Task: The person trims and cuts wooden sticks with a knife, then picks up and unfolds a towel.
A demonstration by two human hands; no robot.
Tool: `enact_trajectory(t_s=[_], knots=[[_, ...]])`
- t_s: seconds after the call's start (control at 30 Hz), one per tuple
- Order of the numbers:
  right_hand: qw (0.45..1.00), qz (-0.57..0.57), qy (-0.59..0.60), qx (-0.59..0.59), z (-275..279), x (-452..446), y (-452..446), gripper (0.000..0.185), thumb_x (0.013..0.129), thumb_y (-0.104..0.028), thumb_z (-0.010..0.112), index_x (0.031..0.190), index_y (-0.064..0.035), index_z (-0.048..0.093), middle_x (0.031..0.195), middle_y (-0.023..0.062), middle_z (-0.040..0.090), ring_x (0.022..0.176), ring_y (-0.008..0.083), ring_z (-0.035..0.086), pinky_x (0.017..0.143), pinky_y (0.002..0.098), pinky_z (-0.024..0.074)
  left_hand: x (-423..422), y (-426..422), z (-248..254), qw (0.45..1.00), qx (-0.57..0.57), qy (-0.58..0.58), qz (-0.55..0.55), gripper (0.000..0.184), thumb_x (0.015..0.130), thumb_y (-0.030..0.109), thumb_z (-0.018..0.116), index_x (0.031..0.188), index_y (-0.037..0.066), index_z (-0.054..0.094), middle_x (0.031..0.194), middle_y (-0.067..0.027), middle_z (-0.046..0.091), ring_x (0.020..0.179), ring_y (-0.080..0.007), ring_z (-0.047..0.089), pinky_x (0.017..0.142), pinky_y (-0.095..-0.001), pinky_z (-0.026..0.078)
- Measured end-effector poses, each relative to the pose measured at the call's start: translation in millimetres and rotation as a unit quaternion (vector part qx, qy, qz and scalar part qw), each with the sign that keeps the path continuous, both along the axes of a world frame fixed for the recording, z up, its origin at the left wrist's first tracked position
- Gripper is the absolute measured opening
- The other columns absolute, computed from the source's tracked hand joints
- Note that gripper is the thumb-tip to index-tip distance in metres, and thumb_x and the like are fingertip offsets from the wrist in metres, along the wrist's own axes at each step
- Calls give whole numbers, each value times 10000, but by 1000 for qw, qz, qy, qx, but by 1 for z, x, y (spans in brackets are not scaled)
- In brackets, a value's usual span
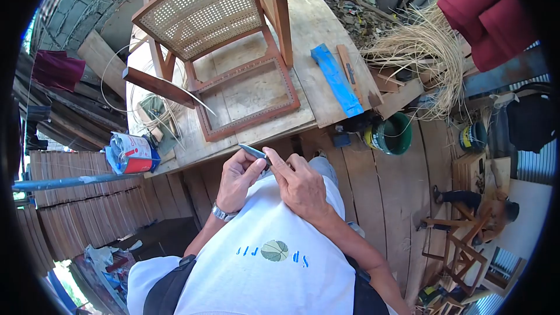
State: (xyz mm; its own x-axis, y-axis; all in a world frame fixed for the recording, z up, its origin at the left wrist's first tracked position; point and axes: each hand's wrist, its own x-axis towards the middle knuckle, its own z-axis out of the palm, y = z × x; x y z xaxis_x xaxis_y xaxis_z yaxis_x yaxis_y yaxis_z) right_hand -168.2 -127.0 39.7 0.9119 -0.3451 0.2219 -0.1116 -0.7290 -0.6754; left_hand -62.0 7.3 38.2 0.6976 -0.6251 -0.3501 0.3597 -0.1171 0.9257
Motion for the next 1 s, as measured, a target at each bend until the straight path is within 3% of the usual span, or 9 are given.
enact_trajectory(t_s=[0.17,0.3,0.33,0.4,0.47,0.53,0.63,0.73,1.0], knots=[[991,-81,39,95,0,-3,-3,430,946,-82,625,1373,-121,587,855,143,580,749,321,602,665,410,494,0,6,7,997,11,40,-62,180,1011,190,611,935,26,605,688,64,497,600,-14,376,521,-213,302],[992,-45,29,118,2,-8,3,413,959,-111,626,1369,-87,578,866,120,604,726,278,605,674,381,494,5,6,8,989,-9,134,-65,219,1050,212,531,1000,6,586,713,38,510,594,-31,387,531,-217,332],[980,-55,8,192,-6,-8,5,415,960,-126,632,1367,-71,575,858,101,602,715,236,592,664,363,485,4,5,6,989,-9,135,-67,219,1050,212,531,1000,6,586,713,38,510,594,-31,387,531,-217,332],[962,-65,-12,266,-8,-9,4,419,960,-142,637,1366,-55,572,850,82,600,704,194,580,654,346,476,1,4,-1,995,27,8,-91,234,1052,210,521,979,-2,588,701,39,504,592,-40,391,536,-223,341],[935,-88,92,331,-1,-8,-4,455,948,-237,674,1340,-29,575,928,132,639,738,236,623,678,383,490,-5,5,-5,994,35,-10,-102,225,1053,212,521,974,13,590,695,50,491,585,-29,372,526,-212,317],[941,-84,89,316,-2,-10,-3,449,969,-229,647,1366,-39,555,895,142,600,725,269,599,671,385,482,-10,4,-6,992,43,-26,-115,216,1055,214,521,970,28,592,688,60,478,577,-18,353,516,-202,293],[987,-37,18,154,-6,-16,2,480,993,-188,597,1446,-76,486,862,144,551,743,322,584,654,411,474,-11,4,-4,992,51,-33,-113,230,1058,212,512,954,21,587,685,67,459,580,-18,344,518,-205,287],[990,-50,34,128,5,-18,9,482,966,-138,615,1435,-88,519,882,140,588,795,332,587,715,411,480,-10,3,-3,995,39,6,-88,202,1043,180,518,955,8,577,685,26,463,608,-48,388,542,-248,348],[996,-41,24,69,2,-17,8,540,923,-95,654,1445,-132,521,831,114,565,752,302,588,662,423,482,-10,3,2,990,73,-74,-97,128,1031,127,499,1032,6,540,734,-17,514,670,-95,467,633,-275,429]])
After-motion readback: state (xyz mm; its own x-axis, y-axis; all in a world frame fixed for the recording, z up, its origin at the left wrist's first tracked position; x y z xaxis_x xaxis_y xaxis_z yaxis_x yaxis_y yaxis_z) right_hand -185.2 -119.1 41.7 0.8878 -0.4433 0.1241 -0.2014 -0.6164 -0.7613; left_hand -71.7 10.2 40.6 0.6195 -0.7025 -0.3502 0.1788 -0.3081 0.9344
